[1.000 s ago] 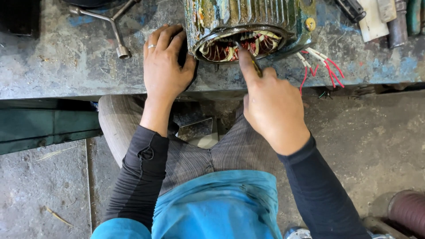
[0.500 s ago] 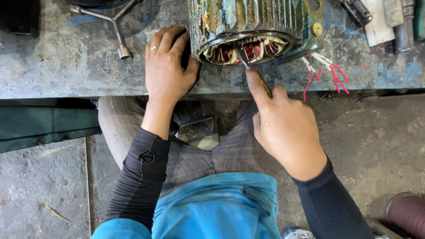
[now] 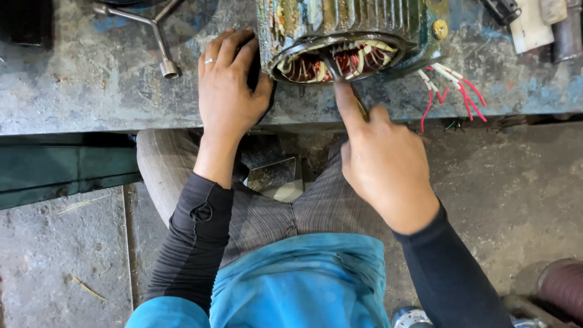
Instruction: The person uses a flathead screwdriver to pry and adjust the copper windings inside the stator of an electric motor. They hold the motor casing with one hand while manipulating the internal components with the tool, occasionally using their fingers to reposition the wires.
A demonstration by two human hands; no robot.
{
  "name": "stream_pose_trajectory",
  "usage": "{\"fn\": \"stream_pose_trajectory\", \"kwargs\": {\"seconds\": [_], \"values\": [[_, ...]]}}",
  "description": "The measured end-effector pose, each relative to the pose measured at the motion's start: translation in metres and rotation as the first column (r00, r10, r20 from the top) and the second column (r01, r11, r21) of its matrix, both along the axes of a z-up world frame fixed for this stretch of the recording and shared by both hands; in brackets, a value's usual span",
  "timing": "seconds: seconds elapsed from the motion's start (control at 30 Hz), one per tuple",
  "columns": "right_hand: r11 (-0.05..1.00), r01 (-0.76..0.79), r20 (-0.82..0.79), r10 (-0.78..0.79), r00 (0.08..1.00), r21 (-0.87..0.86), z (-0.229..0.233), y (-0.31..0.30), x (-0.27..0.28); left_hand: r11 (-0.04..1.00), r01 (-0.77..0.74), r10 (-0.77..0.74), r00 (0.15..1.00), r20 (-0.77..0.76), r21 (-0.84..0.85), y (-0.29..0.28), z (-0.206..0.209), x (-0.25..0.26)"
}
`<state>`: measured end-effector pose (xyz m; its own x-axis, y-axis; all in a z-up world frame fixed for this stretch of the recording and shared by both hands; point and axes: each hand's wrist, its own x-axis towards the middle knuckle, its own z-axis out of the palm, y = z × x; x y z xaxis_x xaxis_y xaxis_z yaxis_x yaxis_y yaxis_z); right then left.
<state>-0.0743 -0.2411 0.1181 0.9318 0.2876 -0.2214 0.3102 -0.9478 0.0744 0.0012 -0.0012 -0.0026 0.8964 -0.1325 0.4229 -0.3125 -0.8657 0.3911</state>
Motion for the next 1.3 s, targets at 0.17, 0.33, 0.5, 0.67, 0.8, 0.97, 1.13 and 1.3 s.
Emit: {"fn": "stream_pose_trajectory", "kwargs": {"seconds": [0.17,0.33,0.5,0.67,0.8,0.97,1.13,1.3], "values": [[0.991,0.001,-0.019,0.002,1.000,0.135,0.000,0.010,0.005,1.000,0.001,-0.001,0.999,0.048,-0.006,0.001,-0.001,0.001],[0.994,-0.004,0.032,0.001,1.000,0.107,-0.001,0.002,-0.011,1.000,0.004,-0.004,1.000,0.030,-0.002,0.002,0.002,0.001],[0.982,-0.044,0.086,0.029,0.996,0.183,-0.006,0.005,0.015,0.999,0.032,-0.032,0.998,0.053,0.007,0.000,0.000,0.003],[0.980,-0.101,0.320,0.041,0.946,0.172,-0.027,0.015,0.044,0.997,0.061,-0.068,0.990,0.124,0.054,0.004,-0.003,0.004],[0.964,-0.137,0.371,0.045,0.928,0.227,-0.050,0.021,0.062,0.997,0.044,-0.051,0.993,0.110,0.069,0.005,-0.009,0.003],[0.953,-0.159,0.412,0.040,0.910,0.258,-0.045,0.013,0.054,0.998,0.040,-0.044,0.994,0.100,0.038,0.007,-0.012,0.004],[0.983,-0.081,0.288,0.030,0.957,0.164,-0.030,0.014,0.032,0.998,0.016,-0.019,0.997,0.068,0.056,0.006,-0.012,0.003],[0.934,-0.135,0.353,0.010,0.936,0.332,-0.054,0.024,0.069,0.998,0.015,-0.019,0.997,0.079,0.057,0.009,-0.011,0.005]]}}
